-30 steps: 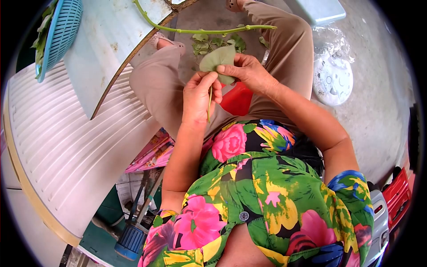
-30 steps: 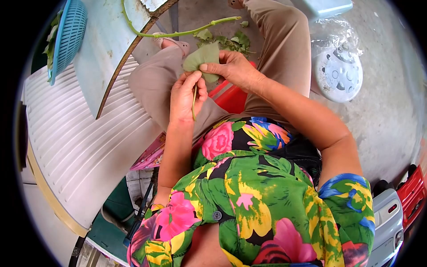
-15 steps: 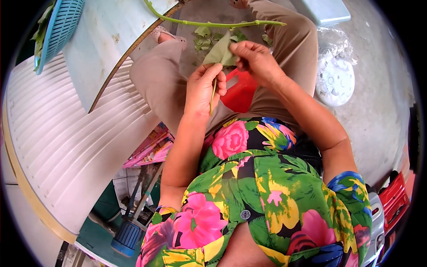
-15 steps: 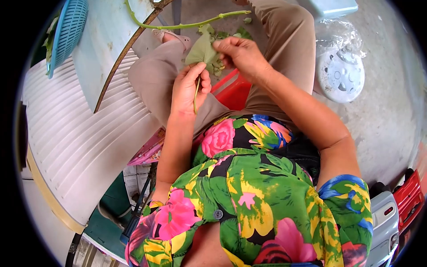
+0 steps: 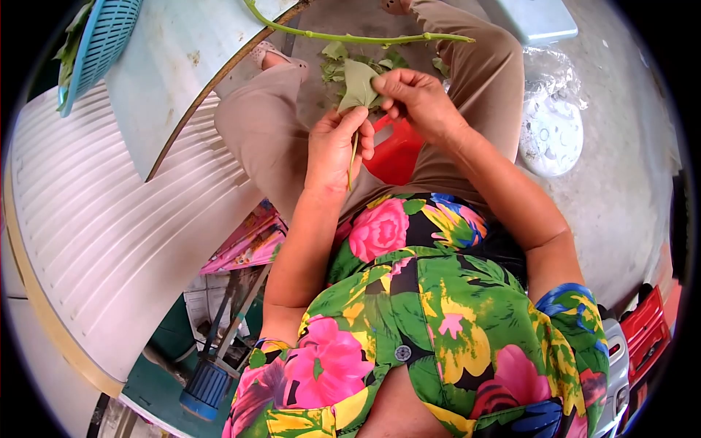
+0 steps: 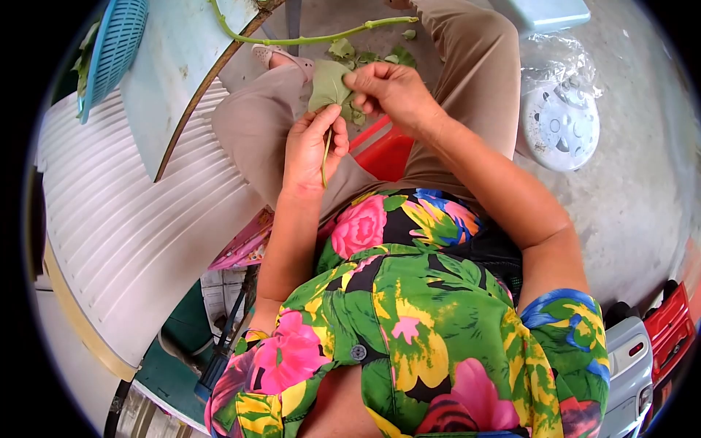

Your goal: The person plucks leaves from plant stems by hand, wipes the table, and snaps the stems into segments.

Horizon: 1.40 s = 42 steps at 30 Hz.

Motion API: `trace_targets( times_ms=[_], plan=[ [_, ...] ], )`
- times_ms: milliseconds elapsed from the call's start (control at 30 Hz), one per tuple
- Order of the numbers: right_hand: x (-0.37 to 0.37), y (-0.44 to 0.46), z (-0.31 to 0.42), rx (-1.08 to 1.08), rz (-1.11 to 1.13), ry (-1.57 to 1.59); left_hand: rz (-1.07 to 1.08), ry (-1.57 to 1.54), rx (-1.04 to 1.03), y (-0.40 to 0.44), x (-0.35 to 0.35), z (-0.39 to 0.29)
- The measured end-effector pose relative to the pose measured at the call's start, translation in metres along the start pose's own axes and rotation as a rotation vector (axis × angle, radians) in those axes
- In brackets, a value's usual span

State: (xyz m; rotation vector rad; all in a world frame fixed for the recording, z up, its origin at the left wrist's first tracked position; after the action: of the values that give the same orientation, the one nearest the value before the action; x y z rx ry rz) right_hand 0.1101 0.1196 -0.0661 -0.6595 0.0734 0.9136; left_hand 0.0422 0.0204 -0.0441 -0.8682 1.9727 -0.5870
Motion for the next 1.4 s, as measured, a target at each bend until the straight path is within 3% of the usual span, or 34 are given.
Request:
trace_targets(
  times_ms=[100,200,300,367,500,567,733,900,1000,1133,1167,1233,1333,1400],
  plan=[
    [0.034,0.012,0.011,0.072,-0.2,0.242,-0.007,-0.018,-0.015,0.0,0.002,0.001],
    [0.047,0.002,0.027,0.123,-0.265,0.184,-0.03,-0.015,-0.01,0.002,0.004,0.002],
    [0.027,-0.019,0.064,0.477,-0.306,-0.244,-0.034,0.005,-0.008,0.006,0.006,0.005],
    [-0.005,-0.043,0.093,1.002,-0.241,-0.914,-0.021,0.023,-0.009,0.007,0.005,0.006],
    [-0.031,-0.037,0.068,0.907,0.004,-1.067,0.015,0.047,0.009,0.006,0.004,0.003],
    [-0.025,-0.033,0.064,0.881,0.019,-1.02,0.033,0.035,0.02,0.004,0.003,0.0],
    [-0.017,-0.034,0.068,0.855,-0.021,-1.069,0.062,0.117,0.081,-0.003,0.002,-0.004],
    [-0.014,-0.035,0.072,0.854,-0.071,-1.111,0.038,0.466,-0.041,-0.003,0.007,-0.018],
    [-0.015,-0.036,0.071,0.859,-0.183,-1.144,0.055,0.512,-0.057,-0.002,0.006,-0.02],
    [0.045,0.0,0.029,0.238,-0.322,-0.196,0.076,0.408,-0.102,0.0,0.0,-0.023],
    [0.056,-0.001,0.024,0.057,-0.355,0.001,0.073,0.254,-0.058,0.003,0.005,-0.023],
    [0.055,-0.004,0.025,0.048,-0.332,0.002,0.07,0.094,-0.029,0.009,0.011,-0.025],
    [0.035,-0.014,0.019,-0.049,-0.1,-0.107,0.196,-0.238,0.159,0.022,0.008,-0.013],
    [0.024,-0.019,0.021,-0.031,-0.04,-0.137,0.177,-0.254,0.158,0.027,0.011,-0.012]
  ],
)
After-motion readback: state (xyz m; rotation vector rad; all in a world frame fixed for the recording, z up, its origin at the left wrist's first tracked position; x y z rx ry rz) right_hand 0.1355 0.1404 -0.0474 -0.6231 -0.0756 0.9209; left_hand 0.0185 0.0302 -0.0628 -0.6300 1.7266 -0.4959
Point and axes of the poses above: each hand's wrist, its own y-axis towards the middle knuckle, its own x-axis out of the back of the hand, z = x × y, the point moved 8 cm from there along y, towards the middle knuckle, and after that the axes turned 12 degrees about -y, right-handed, at the moved point
